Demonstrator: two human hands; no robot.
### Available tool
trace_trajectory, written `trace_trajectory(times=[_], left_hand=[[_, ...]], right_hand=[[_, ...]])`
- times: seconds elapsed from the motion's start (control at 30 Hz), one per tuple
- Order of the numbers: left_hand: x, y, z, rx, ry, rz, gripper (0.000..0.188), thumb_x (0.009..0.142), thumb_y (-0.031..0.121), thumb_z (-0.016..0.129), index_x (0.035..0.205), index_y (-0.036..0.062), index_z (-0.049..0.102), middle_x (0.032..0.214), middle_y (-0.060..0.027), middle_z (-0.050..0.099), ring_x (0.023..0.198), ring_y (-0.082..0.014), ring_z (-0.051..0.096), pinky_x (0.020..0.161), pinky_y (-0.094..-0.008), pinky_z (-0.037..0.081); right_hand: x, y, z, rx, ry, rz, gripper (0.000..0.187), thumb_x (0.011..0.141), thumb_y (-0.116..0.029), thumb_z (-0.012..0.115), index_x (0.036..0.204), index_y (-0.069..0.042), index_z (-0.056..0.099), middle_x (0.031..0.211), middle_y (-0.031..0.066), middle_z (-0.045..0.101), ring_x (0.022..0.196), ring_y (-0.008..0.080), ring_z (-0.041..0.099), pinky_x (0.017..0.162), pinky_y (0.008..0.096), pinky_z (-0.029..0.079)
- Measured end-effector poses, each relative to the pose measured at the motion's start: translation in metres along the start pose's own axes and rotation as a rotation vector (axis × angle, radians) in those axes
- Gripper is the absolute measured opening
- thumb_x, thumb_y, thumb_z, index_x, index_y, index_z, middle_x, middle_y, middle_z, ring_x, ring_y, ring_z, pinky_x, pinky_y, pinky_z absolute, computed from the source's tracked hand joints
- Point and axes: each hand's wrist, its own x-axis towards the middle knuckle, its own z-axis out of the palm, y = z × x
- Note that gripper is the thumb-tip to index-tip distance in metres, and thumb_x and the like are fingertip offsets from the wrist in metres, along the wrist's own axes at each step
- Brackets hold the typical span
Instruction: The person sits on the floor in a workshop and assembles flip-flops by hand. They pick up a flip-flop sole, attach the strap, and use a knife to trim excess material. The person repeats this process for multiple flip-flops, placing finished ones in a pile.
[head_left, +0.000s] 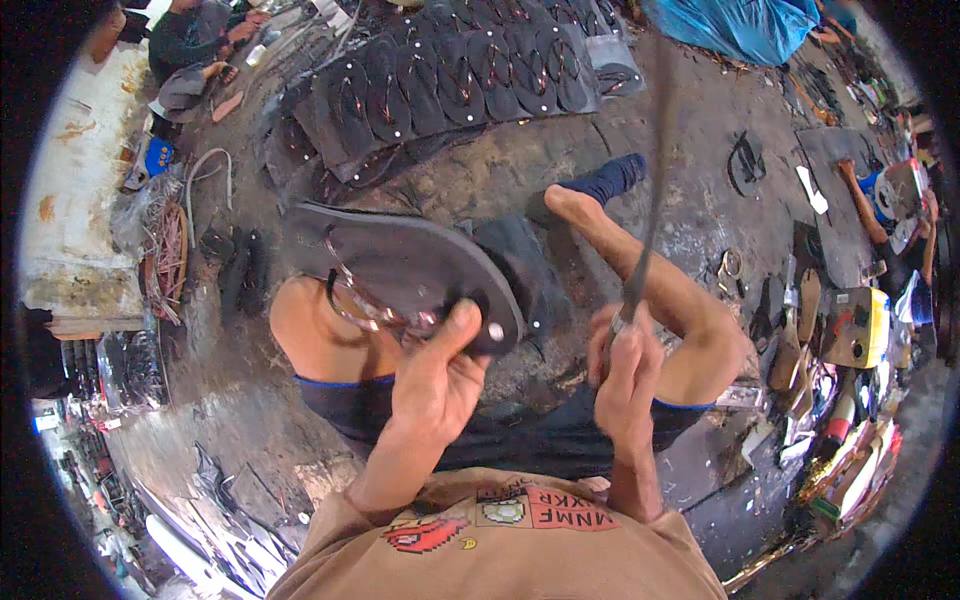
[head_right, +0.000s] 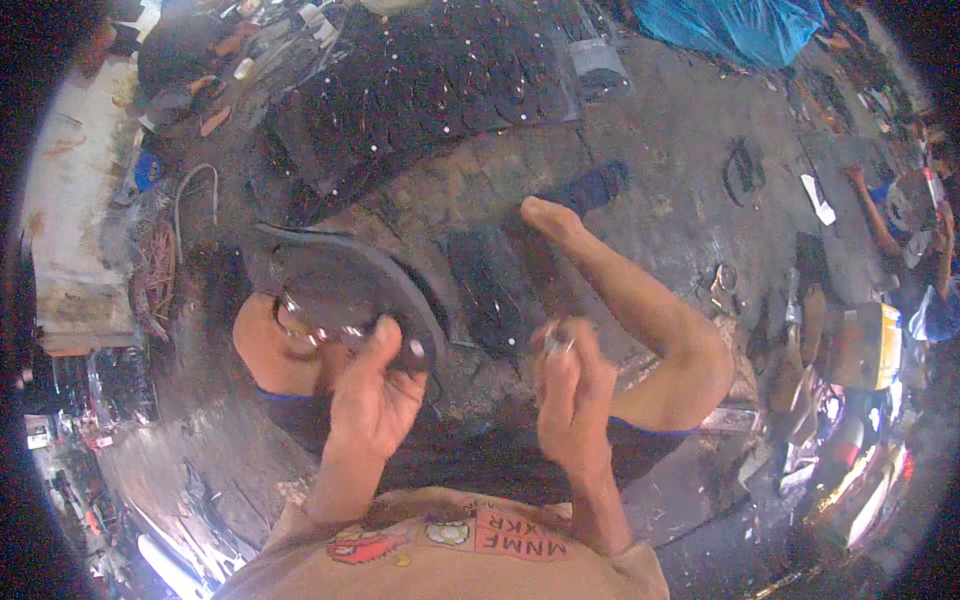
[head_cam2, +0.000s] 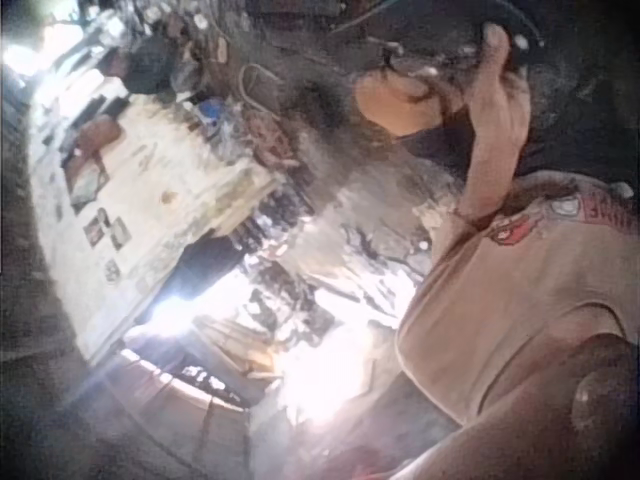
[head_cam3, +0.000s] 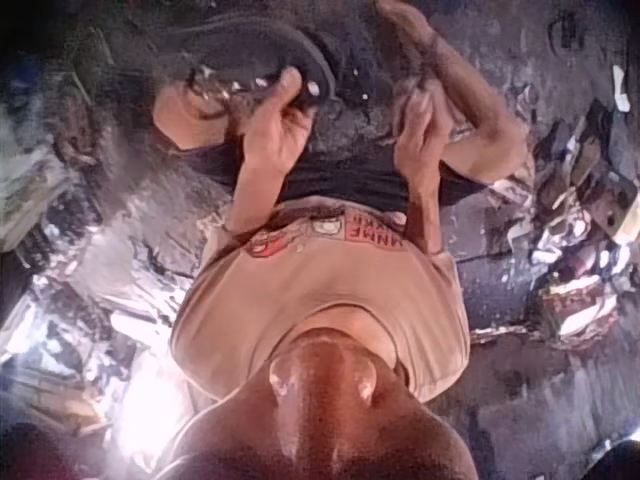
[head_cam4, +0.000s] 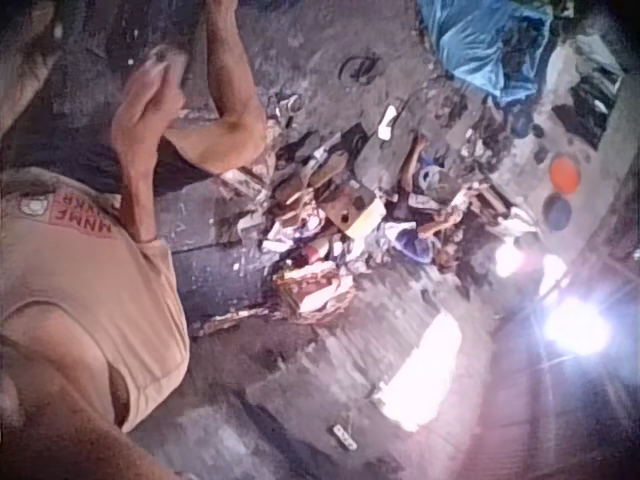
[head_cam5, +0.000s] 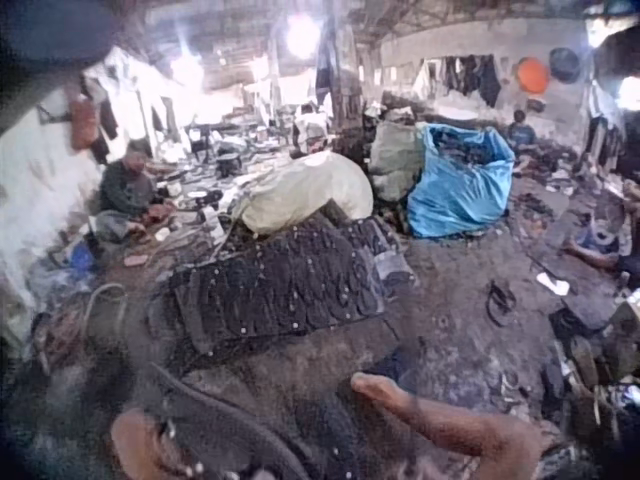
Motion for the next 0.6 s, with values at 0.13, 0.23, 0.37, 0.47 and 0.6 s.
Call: trace_trajectory(times=[0.13,0.23,0.37,0.47,0.6], left_hand=[[0.025,0.019,0.018,-0.051,0.094,-0.011,0.02,0.099,0.012,0.075,0.118,0.0096,0.07,0.113,-0.0052,0.076,0.098,-0.0177,0.075,0.083,-0.0338,0.067],[0.026,0.013,0.022,-0.044,0.115,0.028,0.019,0.1,0.014,0.074,0.118,0.0083,0.069,0.113,-0.0046,0.077,0.099,-0.0175,0.075,0.085,-0.0347,0.067],[0.014,0.012,0.017,-0.036,0.089,0.019,0.022,0.102,0.014,0.072,0.123,0.0094,0.067,0.117,-0.0051,0.075,0.102,-0.0174,0.075,0.086,-0.0357,0.068],[0.005,0.007,0.009,0.007,0.033,0.026,0.026,0.103,0.014,0.07,0.128,0.0099,0.064,0.12,-0.0056,0.073,0.107,-0.0182,0.073,0.087,-0.0379,0.067],[-0.006,0.0,-0.012,0.106,0.034,0.058,0.037,0.1,0.006,0.071,0.135,0.0081,0.058,0.124,-0.0065,0.071,0.111,-0.0208,0.072,0.093,-0.0405,0.066]], right_hand=[[-0.068,0.037,0.001,-0.212,-0.202,0.017,0.035,0.106,-0.036,0.055,0.107,-0.002,0.06,0.065,0.0171,0.056,0.057,0.0299,0.058,0.056,0.0427,0.045],[-0.099,0.039,-0.001,-0.255,-0.28,0.158,0.039,0.106,-0.042,0.055,0.104,-0.003,0.059,0.071,0.0224,0.059,0.065,0.0435,0.063,0.062,0.0478,0.048],[-0.108,0.036,-0.013,-0.308,-0.285,0.183,0.045,0.106,-0.049,0.054,0.105,-0.004,0.06,0.075,0.0217,0.061,0.068,0.0457,0.065,0.063,0.0488,0.049],[-0.083,0.05,-0.009,-0.393,-0.254,0.069,0.044,0.105,-0.048,0.057,0.107,-0.005,0.061,0.077,0.0212,0.063,0.07,0.0451,0.066,0.062,0.0491,0.049],[-0.045,0.045,-0.003,-0.447,-0.289,-0.015,0.041,0.104,-0.046,0.06,0.112,-0.005,0.063,0.079,0.0224,0.066,0.072,0.0459,0.067,0.062,0.0505,0.049]])
